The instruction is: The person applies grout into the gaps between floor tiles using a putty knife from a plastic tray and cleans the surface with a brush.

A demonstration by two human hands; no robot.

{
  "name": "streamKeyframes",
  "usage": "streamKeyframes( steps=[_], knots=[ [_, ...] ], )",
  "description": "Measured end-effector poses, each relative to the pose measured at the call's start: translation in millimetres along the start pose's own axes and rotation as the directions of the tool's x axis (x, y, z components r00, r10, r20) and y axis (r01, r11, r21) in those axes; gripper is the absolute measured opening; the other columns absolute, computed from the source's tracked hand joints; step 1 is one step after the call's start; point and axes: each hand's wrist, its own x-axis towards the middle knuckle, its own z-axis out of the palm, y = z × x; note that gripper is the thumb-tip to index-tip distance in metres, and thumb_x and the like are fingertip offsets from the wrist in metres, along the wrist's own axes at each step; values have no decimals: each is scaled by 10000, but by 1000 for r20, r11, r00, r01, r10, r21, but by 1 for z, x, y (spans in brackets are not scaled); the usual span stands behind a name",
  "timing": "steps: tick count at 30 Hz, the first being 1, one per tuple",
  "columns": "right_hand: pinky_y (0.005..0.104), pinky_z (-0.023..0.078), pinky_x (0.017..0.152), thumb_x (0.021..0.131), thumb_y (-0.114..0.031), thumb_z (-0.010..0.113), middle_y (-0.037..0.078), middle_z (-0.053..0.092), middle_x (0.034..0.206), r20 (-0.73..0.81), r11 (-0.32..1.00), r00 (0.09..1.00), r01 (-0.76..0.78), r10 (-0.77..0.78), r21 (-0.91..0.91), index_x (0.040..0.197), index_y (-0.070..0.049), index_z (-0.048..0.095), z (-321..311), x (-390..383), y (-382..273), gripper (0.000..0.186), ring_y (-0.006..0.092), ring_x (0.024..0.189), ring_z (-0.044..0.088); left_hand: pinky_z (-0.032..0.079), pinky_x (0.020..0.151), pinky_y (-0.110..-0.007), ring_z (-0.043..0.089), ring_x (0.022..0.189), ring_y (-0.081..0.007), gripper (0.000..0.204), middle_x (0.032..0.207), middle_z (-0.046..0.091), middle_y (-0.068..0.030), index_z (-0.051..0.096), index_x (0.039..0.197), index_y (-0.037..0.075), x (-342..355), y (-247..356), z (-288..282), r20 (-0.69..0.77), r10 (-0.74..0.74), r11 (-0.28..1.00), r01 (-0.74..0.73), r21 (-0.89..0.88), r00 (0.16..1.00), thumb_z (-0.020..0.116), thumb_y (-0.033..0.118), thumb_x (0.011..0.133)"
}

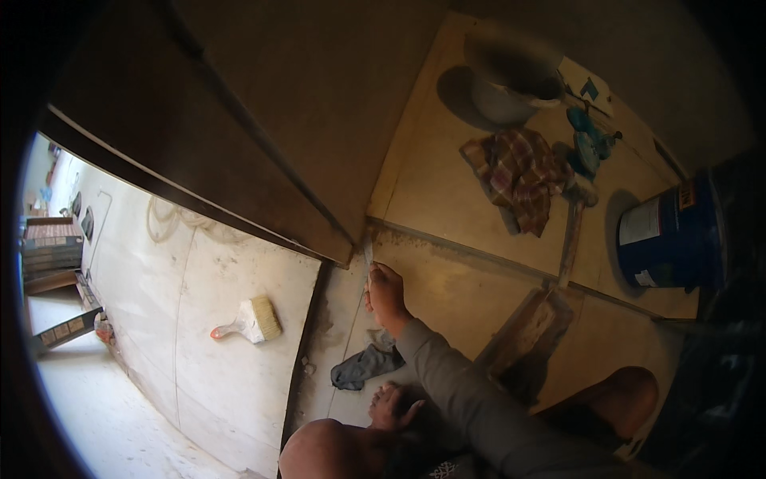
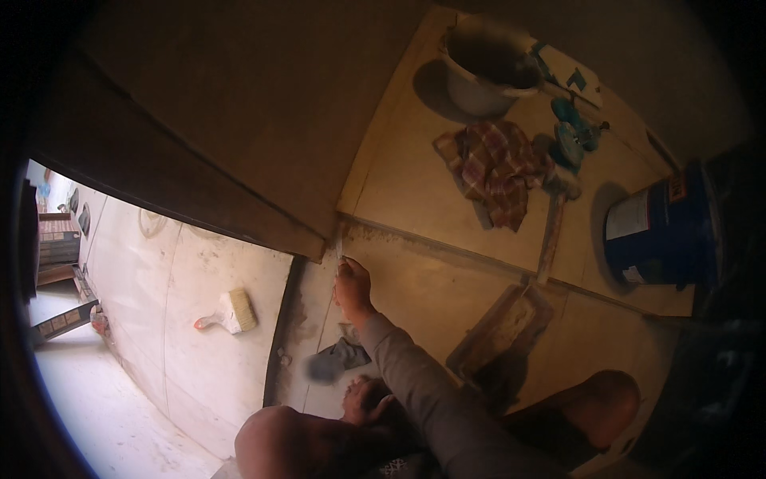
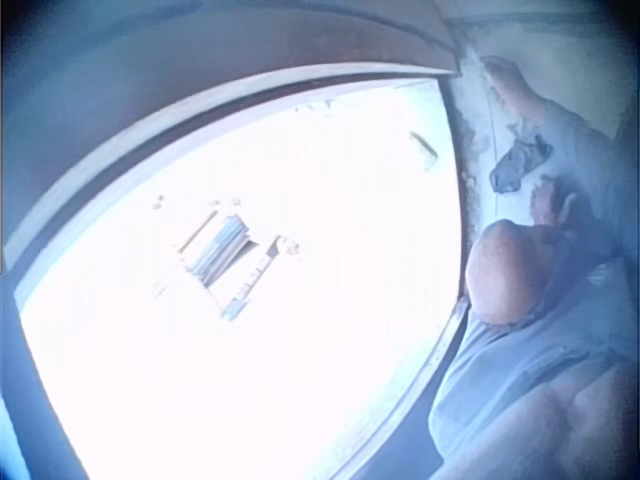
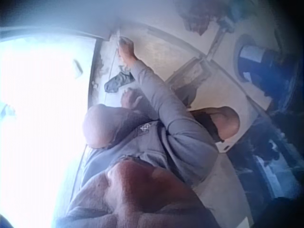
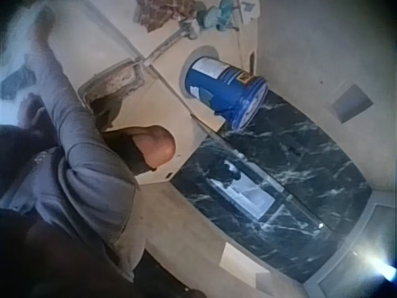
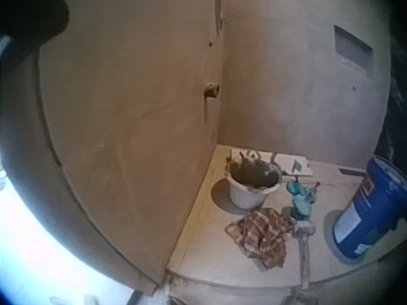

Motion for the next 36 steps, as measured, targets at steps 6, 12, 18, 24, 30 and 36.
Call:
streamKeyframes(
  steps=[6, 12, 18, 24, 30, 36],
  knots=[
    [293, 358, 402, 1000, -243, 472, 77, 532, 786, -71, 996, 994, 77, -79, -36, 1255, -49, 547, -2, -15, -1, 330, 136, 477, 435, 457, 736, -481, 554, 900, -377, 447, 995, 578, -136, 627, 1041, 119, -7, -7, 1, 11, -62, 998, 62, 21, 998, 752, 442, 760],
    [293, 364, 395, 989, -213, 450, 32, 469, 670, 39, 945, 969, 247, -245, -216, 1062, -48, 594, -8, 21, 12, 230, 105, 461, 417, 459, 734, -479, 555, 908, -377, 450, 1020, 569, -136, 625, 1049, 120, -5, -7, 5, 66, -50, 999, 50, 11, 997, 751, 442, 761],
    [298, 355, 390, 989, -196, 453, 39, 500, 696, -20, 911, 945, 311, -328, -270, 1170, -57, 576, -8, -4, 21, 260, 106, 473, 456, 467, 723, -461, 570, 890, -356, 446, 1022, 582, -111, 631, 1037, 120, -10, -11, 0, -7, -62, 997, 62, 40, 998, 755, 444, 755],
    [302, 363, 386, 997, -200, 442, 42, 499, 713, -27, 984, 985, 172, -170, 57, 1021, -43, 564, 7, 25, 6, 200, 131, 456, 448, 465, 716, -437, 568, 874, -342, 437, 975, 591, -105, 636, 1017, 113, -3, -3, 0, -13, -4, 999, 5, 33, 1000, 770, 428, 745],
    [304, 365, 398, 998, -221, 439, 43, 487, 711, 98, 987, 983, 155, -158, 31, 928, -53, 535, -2, 4, 11, 206, 135, 465, 441, 466, 732, -444, 566, 874, -347, 422, 966, 591, -106, 636, 1011, 108, -5, -1, -3, 13, -52, 999, 52, 8, 999, 763, 416, 752],
    [316, 439, 471, 979, -242, 516, 85, 573, 770, 44, 957, 989, 146, -139, -249, 1105, -27, 612, -19, 18, -12, 267, 156, 539, 525, 461, 746, -469, 554, 911, -363, 418, 1015, 573, -118, 634, 1022, 109, -3, 2, -6, 26, -68, 998, 67, 19, 997, 743, 425, 770]
  ],
)
